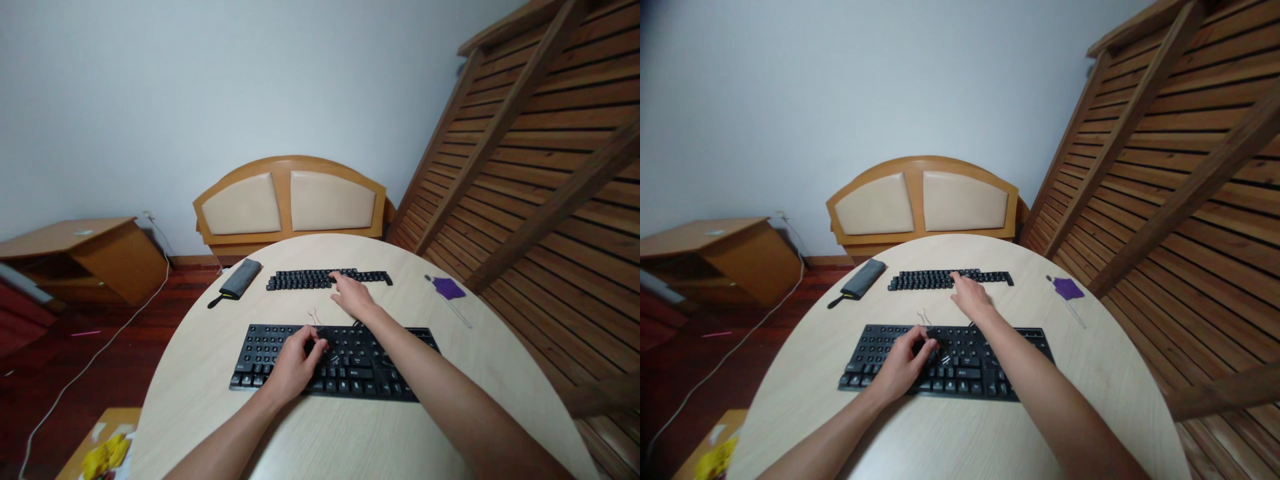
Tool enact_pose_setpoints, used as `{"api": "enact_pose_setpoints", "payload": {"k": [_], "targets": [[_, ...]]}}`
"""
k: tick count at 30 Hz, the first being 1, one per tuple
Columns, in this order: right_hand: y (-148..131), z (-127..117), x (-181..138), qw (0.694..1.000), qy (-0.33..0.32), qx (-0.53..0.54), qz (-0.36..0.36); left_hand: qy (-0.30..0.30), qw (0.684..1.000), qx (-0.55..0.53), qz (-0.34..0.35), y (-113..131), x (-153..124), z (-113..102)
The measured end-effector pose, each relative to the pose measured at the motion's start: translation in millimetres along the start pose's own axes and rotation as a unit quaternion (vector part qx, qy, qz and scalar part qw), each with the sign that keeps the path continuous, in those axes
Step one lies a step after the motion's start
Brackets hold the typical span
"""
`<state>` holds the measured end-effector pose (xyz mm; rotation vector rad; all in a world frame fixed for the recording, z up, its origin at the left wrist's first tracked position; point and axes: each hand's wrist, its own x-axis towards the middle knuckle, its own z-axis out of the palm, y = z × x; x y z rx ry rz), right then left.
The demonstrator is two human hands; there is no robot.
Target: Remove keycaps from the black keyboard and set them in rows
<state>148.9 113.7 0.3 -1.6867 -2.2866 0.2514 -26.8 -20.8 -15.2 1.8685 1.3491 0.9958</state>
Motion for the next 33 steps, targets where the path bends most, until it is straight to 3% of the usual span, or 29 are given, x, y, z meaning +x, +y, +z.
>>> {"api": "enact_pose_setpoints", "payload": {"k": [8, 11, 14, 22, 33], "targets": [[-4, -42, -85, 0.991, -0.097, 0.033, -0.089, 0.000, 1.000, 0.008, 0.001, 1, 0, -1], [-1, -40, -118, 0.979, -0.160, 0.055, -0.117, 0.001, 1.000, 0.003, 0.001, 1, 1, -1], [6, -27, -138, 0.980, -0.144, 0.065, -0.117, -0.005, 1.000, -0.007, 0.000, 2, 1, -2], [5, -6, -146, 0.985, -0.070, 0.051, -0.151, -0.019, 1.000, -0.005, 0.016, 5, -1, -3], [-4, -5, -148, 0.985, -0.061, 0.044, -0.155, -0.020, 0.999, -0.032, 0.031, 6, -1, -4]]}}
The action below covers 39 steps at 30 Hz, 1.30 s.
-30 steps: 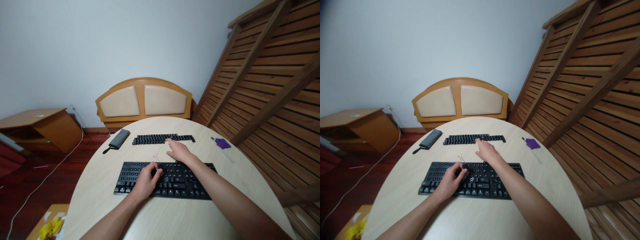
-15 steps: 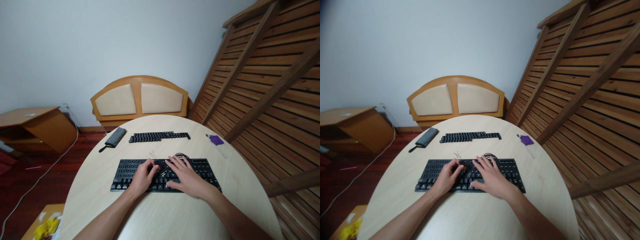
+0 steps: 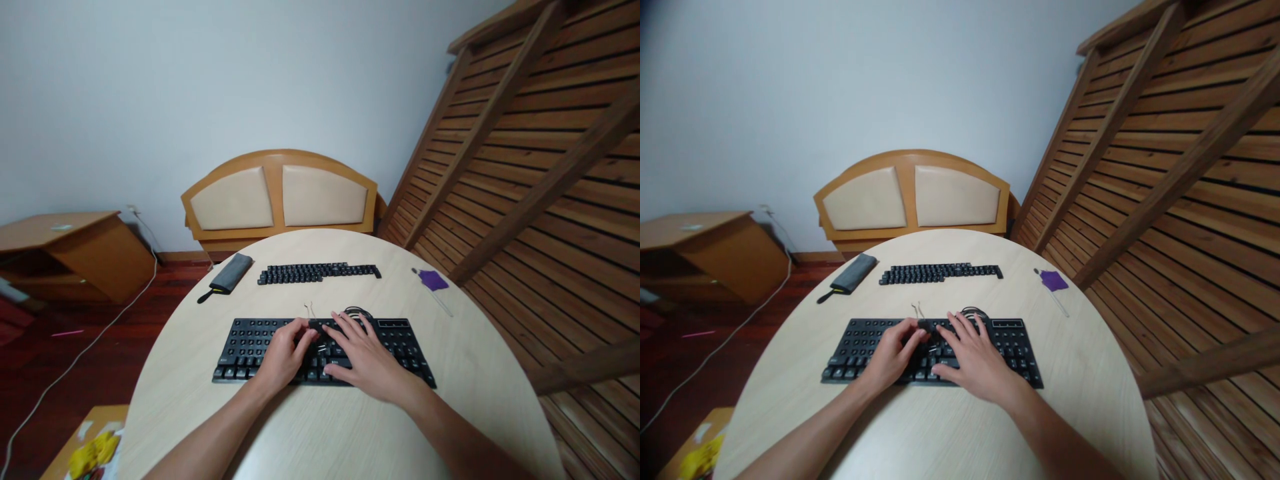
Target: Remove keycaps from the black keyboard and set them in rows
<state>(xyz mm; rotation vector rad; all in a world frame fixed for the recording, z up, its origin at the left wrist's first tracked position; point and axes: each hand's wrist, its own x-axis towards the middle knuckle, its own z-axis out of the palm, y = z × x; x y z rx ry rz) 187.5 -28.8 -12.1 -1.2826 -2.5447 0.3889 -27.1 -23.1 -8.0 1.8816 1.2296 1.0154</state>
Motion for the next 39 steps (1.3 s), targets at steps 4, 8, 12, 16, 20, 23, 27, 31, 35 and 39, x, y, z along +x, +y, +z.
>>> {"api": "enact_pose_setpoints", "payload": {"k": [4, 8, 12, 16, 20, 23, 27, 31, 35, 39], "targets": [[0, 0, 0, 1.000, 0.000, 0.000, 0.000, -0.014, 1.000, -0.006, -0.006, -1, 0, 1], [1, 2, 0, 1.000, -0.002, -0.003, 0.004, -0.023, 1.000, 0.013, 0.000, 0, -2, 1], [1, 1, 1, 1.000, 0.005, 0.004, 0.006, -0.038, 0.998, 0.036, 0.020, 5, -3, 0], [-2, -1, 1, 1.000, 0.010, 0.014, 0.014, -0.063, 0.995, 0.071, 0.041, 7, -4, 1], [-4, -3, 1, 0.999, 0.016, 0.030, 0.015, -0.076, 0.990, 0.101, 0.060, 6, -6, 0], [-5, -4, 0, 0.999, 0.023, 0.042, 0.015, -0.085, 0.987, 0.112, 0.072, 7, -7, 0], [-5, -5, 0, 0.998, 0.033, 0.048, 0.001, -0.060, 0.995, 0.071, 0.041, 6, -5, 1], [-6, -4, 1, 0.997, 0.045, 0.056, 0.000, -0.057, 0.998, -0.004, 0.006, 2, 0, 3], [-8, -2, 1, 0.996, 0.053, 0.068, 0.013, -0.064, 0.992, -0.105, -0.041, -4, 4, 3], [-10, 0, 1, 0.995, 0.067, 0.073, 0.023, -0.062, 0.982, -0.168, -0.063, -9, 4, 4]]}}
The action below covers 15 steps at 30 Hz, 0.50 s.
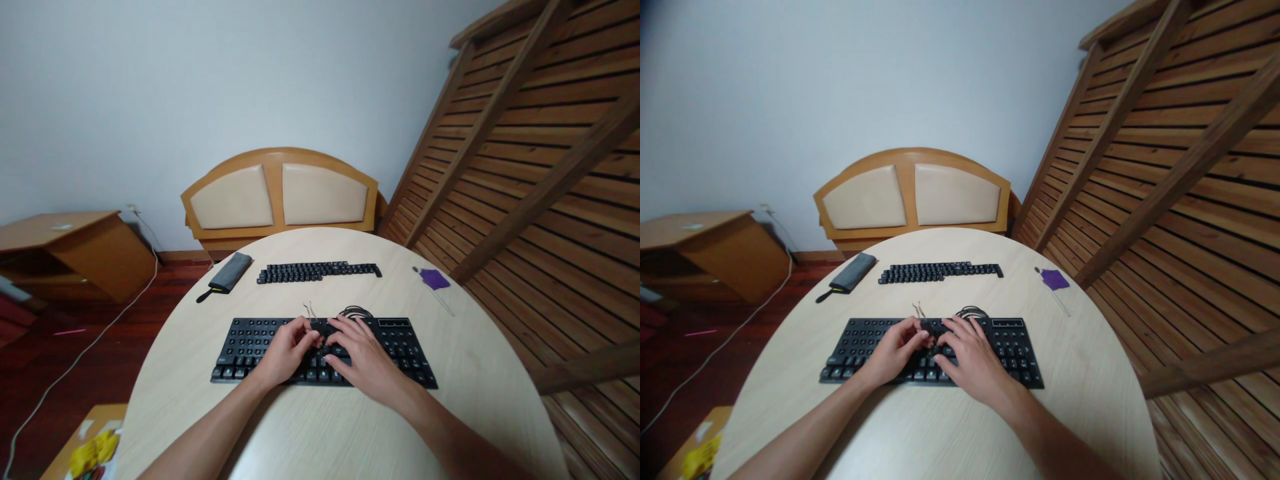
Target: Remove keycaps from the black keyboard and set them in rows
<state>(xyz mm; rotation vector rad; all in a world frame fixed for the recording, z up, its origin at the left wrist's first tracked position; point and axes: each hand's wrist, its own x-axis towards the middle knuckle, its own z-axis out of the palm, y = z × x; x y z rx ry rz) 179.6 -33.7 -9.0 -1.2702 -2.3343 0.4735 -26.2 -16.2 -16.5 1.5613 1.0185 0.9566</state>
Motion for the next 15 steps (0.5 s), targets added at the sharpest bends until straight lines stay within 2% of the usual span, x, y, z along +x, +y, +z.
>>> {"api": "enact_pose_setpoints", "payload": {"k": [6, 15], "targets": [[0.0, 1.7, 1.2, 0.999, 0.025, 0.028, -0.014, 0.016, 0.999, 0.019, 0.021, 0.6, -2.3, -1.6], [5.6, 5.5, 1.9, 0.995, 0.053, 0.068, -0.053, 0.008, 0.999, 0.034, 0.036, 2.7, -3.3, -0.8]]}}
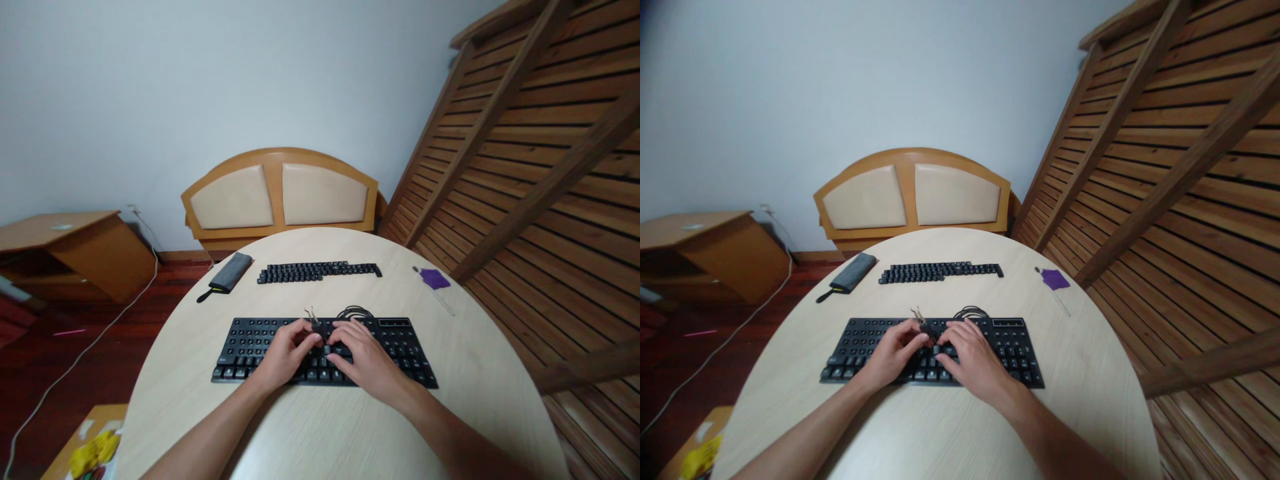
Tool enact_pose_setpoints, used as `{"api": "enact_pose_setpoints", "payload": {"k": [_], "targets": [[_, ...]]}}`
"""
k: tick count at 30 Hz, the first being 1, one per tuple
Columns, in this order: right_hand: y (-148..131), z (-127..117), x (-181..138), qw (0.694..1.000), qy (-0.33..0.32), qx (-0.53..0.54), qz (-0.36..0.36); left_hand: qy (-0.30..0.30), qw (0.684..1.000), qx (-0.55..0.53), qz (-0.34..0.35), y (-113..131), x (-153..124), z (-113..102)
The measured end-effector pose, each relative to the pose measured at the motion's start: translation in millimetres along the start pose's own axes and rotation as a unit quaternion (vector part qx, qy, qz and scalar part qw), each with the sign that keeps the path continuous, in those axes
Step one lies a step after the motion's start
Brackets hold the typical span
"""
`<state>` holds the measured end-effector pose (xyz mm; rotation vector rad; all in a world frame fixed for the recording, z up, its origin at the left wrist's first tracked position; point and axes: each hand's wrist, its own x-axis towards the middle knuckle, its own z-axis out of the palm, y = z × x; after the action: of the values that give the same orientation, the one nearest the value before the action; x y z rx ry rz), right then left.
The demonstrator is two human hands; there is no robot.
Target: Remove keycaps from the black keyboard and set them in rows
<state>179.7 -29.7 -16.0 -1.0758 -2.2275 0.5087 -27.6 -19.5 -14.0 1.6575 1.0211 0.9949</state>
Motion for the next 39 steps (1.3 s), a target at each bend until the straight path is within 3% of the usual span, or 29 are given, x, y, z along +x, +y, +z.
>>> {"api": "enact_pose_setpoints", "payload": {"k": [16, 30, 39], "targets": [[3.0, 2.2, 0.3, 1.000, -0.014, 0.008, 0.017, -0.001, 0.992, 0.115, 0.043, 0.5, -4.3, 0.9], [1.4, 0.8, 0.4, 1.000, -0.023, -0.004, 0.003, 0.003, 0.999, 0.041, 0.017, -1.4, -2.0, 3.0], [1.5, 1.4, -0.8, 0.999, -0.035, -0.010, 0.006, -0.003, 0.996, 0.078, 0.037, 2.4, -4.9, 2.3]]}}
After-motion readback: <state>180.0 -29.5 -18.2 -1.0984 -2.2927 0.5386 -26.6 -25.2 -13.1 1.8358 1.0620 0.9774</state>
